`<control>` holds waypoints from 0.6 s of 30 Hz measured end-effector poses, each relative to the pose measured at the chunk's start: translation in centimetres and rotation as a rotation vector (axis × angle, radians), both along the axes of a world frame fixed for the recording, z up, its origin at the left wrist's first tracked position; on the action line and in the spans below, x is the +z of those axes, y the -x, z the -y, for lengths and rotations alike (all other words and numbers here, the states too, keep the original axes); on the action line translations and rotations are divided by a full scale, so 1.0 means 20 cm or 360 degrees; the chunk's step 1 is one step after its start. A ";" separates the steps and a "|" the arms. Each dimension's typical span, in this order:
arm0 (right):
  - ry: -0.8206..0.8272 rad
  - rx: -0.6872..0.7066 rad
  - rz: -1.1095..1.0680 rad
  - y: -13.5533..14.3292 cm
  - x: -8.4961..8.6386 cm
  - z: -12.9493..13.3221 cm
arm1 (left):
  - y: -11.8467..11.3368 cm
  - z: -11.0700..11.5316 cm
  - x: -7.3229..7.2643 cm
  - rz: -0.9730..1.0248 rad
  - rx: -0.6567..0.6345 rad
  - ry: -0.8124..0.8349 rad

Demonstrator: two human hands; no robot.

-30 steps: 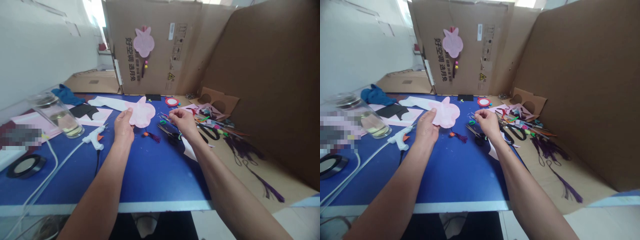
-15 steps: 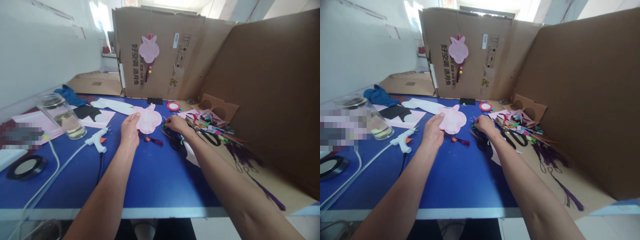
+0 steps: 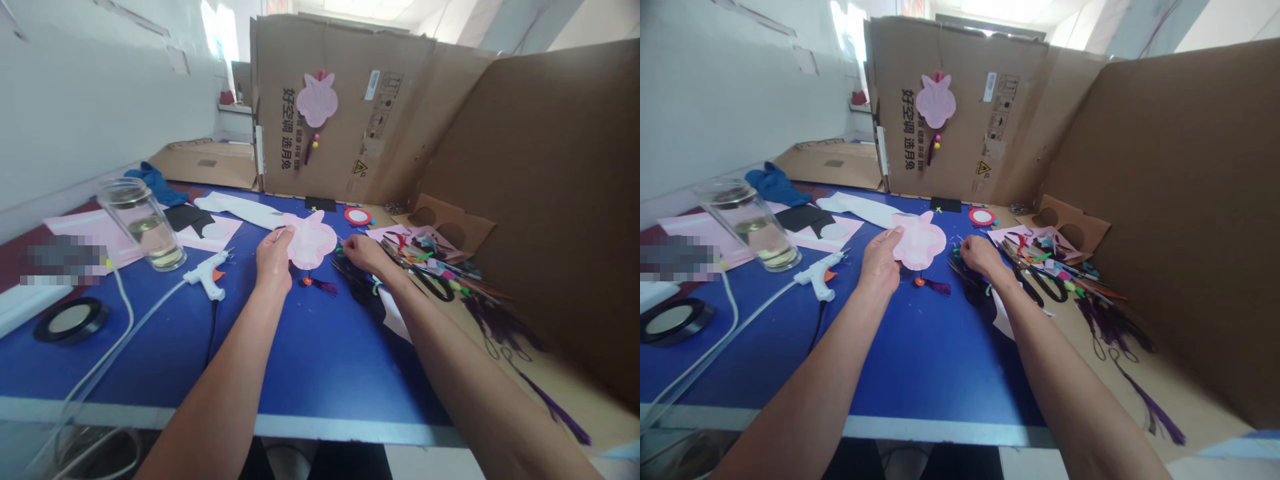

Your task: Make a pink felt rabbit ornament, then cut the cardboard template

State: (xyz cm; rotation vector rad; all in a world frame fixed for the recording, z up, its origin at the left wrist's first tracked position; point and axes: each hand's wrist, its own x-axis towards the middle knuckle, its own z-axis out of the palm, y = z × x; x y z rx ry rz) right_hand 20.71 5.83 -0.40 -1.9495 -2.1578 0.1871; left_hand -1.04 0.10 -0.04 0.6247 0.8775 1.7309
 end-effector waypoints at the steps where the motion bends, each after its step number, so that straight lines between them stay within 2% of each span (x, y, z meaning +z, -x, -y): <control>1: -0.0041 0.0002 -0.0080 -0.02 0.00 0.01 | 0.00 0.00 0.00 0.0000 -0.0006 0.0001; 7: -0.0236 0.0087 -0.1336 -0.08 0.06 0.13 | -0.02 0.01 -0.01 -0.0075 -0.0079 0.0005; 9: -0.0297 0.0126 -0.1619 -0.09 0.10 0.18 | -0.02 0.01 -0.01 -0.0149 -0.0110 0.0010; 12: -0.0362 0.0138 -0.1799 -0.10 0.16 0.24 | -0.03 0.02 -0.01 -0.0232 -0.0167 0.0014; 18: -0.0407 0.0195 -0.1770 -0.11 0.24 0.31 | -0.06 0.07 0.03 -0.0420 -0.0311 -0.0056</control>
